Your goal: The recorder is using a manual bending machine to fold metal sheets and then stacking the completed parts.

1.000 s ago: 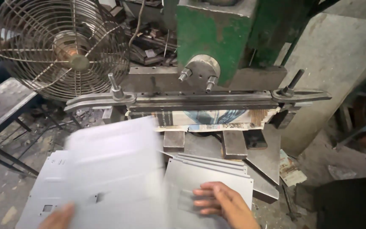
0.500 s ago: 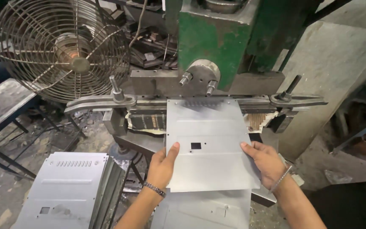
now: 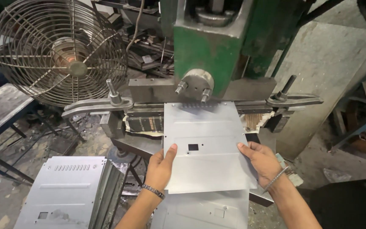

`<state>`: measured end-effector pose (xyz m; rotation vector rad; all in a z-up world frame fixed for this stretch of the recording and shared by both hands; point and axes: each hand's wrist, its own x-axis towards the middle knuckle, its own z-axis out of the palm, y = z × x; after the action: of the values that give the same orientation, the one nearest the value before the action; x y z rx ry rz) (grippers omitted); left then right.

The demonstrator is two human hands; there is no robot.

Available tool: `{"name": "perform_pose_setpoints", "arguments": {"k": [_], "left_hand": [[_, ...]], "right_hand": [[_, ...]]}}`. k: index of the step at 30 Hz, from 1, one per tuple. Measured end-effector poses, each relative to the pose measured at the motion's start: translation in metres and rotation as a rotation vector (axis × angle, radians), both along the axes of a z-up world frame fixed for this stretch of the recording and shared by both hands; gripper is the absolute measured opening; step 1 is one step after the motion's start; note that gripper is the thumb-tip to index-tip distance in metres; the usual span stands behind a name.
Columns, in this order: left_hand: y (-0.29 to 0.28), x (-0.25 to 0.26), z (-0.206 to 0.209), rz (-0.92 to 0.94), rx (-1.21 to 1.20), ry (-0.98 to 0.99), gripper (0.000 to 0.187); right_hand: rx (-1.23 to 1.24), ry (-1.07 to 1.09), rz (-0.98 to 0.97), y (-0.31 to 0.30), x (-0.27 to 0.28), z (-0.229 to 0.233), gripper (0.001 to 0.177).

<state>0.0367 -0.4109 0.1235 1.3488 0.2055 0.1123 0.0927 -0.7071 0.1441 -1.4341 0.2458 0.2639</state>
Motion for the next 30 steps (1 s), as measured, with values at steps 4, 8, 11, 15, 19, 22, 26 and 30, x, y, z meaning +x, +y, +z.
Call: {"name": "perform_pose_setpoints", "arguments": {"k": [4,8,11,15,19,22,26,30], "left_hand": [[0.0,-0.011,-0.004,0.001,0.046,0.148,0.048],[-0.008,-0.046,0.035,-0.157,-0.204,0.235,0.057],[0.004,-0.077,0.022,-0.315,-0.045,-0.017,0.055],[0.039,-0.093,0.095,-0.499,0.578,-0.003,0.048],[0.075,-0.069,0.132,-0.855,1.314,-0.171,0.04],[0.075,-0.056,0.139,-0.781,1.532,-0.504,0.047],[0.052,-0.051,0.132,0.235,1.632,-0.987,0.077],[0.044,-0.018,0.05,0.289,1.056,-0.429,0.09]], "right_hand": [[0.01,-0.021,0.007,-0.003,-0.003,-0.016,0.022],[-0.612,-0.37,-0.039,0.015,-0.029,0.042,0.047],[-1.076,-1.059,0.022,0.05,-0.078,0.1,0.059],[-1.276,-1.419,0.091,0.075,-0.116,0.148,0.065],[-1.339,-1.354,0.566,0.077,-0.109,0.135,0.054],[-1.192,-0.834,0.892,0.069,-0.102,0.095,0.039],[-0.622,-0.388,0.557,0.049,-0.079,0.039,0.035],[-0.208,-0.031,0.209,0.027,-0.038,0.019,0.035]]}}
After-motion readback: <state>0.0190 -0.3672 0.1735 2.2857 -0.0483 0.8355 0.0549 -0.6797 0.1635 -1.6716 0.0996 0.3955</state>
